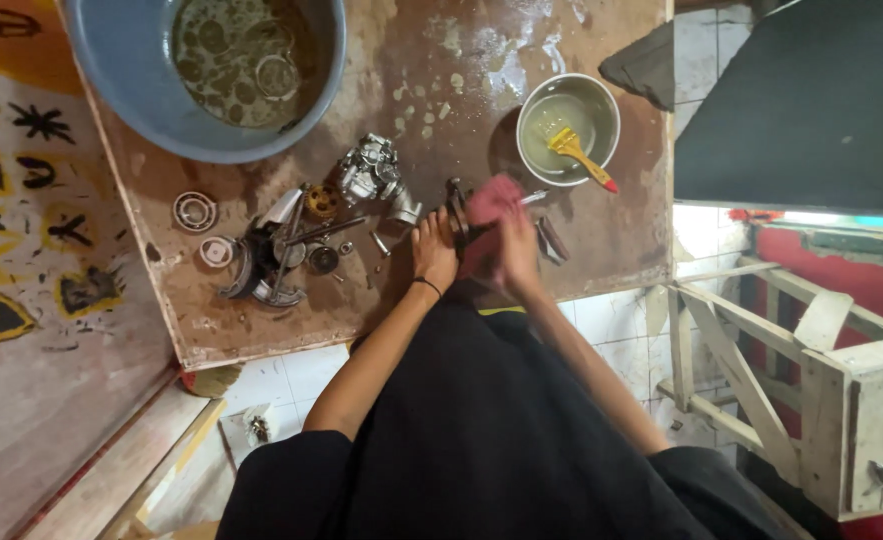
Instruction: Cleaning a motorcycle crankshaft using a cloth rag and cleaning solution.
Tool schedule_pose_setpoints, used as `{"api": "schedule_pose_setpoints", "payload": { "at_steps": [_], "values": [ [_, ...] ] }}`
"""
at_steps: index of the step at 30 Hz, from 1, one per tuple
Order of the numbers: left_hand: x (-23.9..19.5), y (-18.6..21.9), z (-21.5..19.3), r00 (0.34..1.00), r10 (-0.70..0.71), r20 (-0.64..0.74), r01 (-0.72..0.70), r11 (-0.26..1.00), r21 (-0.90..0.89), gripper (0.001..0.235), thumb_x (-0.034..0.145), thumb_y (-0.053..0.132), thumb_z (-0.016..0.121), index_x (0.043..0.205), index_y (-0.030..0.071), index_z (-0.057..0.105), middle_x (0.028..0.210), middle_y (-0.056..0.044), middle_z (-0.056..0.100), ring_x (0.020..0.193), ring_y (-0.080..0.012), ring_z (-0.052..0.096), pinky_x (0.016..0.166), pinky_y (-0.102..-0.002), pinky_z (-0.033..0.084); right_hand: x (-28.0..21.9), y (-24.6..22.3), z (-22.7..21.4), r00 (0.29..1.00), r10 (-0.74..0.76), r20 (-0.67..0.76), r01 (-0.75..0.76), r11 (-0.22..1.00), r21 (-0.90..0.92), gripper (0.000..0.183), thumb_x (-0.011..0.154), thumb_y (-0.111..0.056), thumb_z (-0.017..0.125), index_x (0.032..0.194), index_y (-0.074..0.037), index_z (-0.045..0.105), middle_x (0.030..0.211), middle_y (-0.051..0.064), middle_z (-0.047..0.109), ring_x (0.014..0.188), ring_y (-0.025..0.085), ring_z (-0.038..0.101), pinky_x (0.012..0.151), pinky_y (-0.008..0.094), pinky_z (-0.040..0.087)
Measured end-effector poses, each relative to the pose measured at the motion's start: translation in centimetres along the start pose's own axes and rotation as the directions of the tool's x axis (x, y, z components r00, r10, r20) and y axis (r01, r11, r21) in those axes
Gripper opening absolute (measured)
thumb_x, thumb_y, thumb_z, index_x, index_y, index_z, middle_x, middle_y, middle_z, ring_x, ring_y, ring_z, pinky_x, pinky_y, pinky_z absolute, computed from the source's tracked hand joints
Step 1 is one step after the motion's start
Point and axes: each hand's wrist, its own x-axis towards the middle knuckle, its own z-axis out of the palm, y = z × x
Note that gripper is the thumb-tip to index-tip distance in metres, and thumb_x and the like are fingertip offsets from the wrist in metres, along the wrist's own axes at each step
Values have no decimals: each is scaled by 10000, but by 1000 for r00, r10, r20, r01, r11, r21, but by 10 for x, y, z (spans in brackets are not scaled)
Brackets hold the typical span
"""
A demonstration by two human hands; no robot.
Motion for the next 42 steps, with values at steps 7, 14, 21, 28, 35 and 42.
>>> {"api": "schedule_pose_setpoints", "payload": {
  "at_steps": [7, 14, 21, 28, 35, 42],
  "values": [
    [8, 11, -46, 988, -43, 148, 36, 998, 55, 932, 709, 131, 790, 1521, 14, 347, 1323, -148, 547, 1253, -328, 529, 1052, -452, 415, 6, -2, -55, 887, 383, -256, -187, 806, 561, 528, 1033, -316, 500, 1463, -10, 495, 1248, 129, 624, 1114, 260, 617, 900, 452, 519],
    [8, 18, -52, 986, -59, 156, 64, 998, -25, 1053, 574, 188, 868, 1483, 11, 367, 1296, -176, 534, 1213, -359, 510, 1009, -472, 406, -11, 44, 8, 999, -12, 42, 16, 995, -97, 509, 1107, -367, 452, 1400, 42, 528, 1350, 272, 602, 1272, 362, 562, 1078, 453, 413],
    [24, 36, -94, 979, -104, 177, 123, 987, -100, 1030, 582, 411, 931, 1393, 31, 423, 1258, -191, 548, 1204, -378, 516, 1011, -522, 402, 5, 57, -70, 763, 441, 473, -616, 720, 321, 636, 1102, -466, 559, 1409, 88, 614, 1343, 253, 632, 1176, 312, 603, 986, 404, 466],
    [21, 23, -49, 972, -139, 187, 156, 984, -82, 842, 690, 345, 837, 1369, 28, 454, 1248, -192, 619, 1210, -376, 565, 1035, -532, 426, -1, 118, -18, 807, 468, 361, -562, 418, 714, 824, 978, -660, 363, 1542, -59, 389, 1479, 139, 538, 1290, 270, 577, 1065, 414, 456],
    [23, 25, -62, 979, -132, 157, 150, 983, -109, 639, 748, 133, 688, 1351, 20, 511, 1193, -190, 653, 1133, -378, 628, 977, -514, 473, 4, 137, 10, 877, 478, 58, -481, 875, 56, 443, 1051, -343, 505, 984, 57, 684, 902, 161, 676, 830, 276, 640, 730, 443, 492],
    [24, 28, -60, 976, -145, 164, 158, 985, -69, 673, 746, 132, 712, 1380, 25, 512, 1178, -179, 661, 1135, -367, 621, 996, -525, 451, -4, 68, 5, 928, 354, 111, -228, 781, -582, 508, 958, -446, 564, 1036, 32, 718, 960, 351, 676, 963, 506, 654, 861, 550, 498]
  ]
}}
